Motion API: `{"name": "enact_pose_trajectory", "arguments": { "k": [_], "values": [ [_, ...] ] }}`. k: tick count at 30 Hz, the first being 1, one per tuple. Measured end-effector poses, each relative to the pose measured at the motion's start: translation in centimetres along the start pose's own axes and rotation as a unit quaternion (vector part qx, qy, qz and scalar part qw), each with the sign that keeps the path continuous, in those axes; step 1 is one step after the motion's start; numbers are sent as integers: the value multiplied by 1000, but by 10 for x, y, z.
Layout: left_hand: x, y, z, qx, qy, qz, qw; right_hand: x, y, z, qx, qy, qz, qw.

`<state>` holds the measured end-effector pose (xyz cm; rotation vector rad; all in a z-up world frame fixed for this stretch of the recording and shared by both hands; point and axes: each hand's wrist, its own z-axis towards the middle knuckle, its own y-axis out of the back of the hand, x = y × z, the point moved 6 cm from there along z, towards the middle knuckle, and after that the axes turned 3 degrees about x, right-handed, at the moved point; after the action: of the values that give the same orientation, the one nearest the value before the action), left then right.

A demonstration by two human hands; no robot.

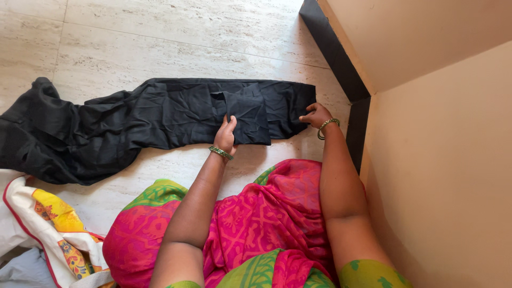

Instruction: The person folds black trousers by hand while sitting on the floor, smoothing the fabric and aligning the legs before placing them into a large bag.

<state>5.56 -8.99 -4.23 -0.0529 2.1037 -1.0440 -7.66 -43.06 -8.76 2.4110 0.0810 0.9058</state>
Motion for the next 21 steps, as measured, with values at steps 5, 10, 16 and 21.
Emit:
{"name": "enact_pose_trajectory", "arguments": {
  "k": [5,10,16,21],
  "values": [
    [-5,-7,-3,15,-13,22,1000,-1,3,-14,57,-82,-120,988],
    [-6,-8,-4,30,-18,36,999,2,7,-18,83,-48,13,995],
    [-2,-5,-1,28,-19,49,998,0,24,-38,69,-108,66,990],
    [0,-2,-2,15,-3,81,997,14,19,-53,89,-155,-155,972]
  ]
}}
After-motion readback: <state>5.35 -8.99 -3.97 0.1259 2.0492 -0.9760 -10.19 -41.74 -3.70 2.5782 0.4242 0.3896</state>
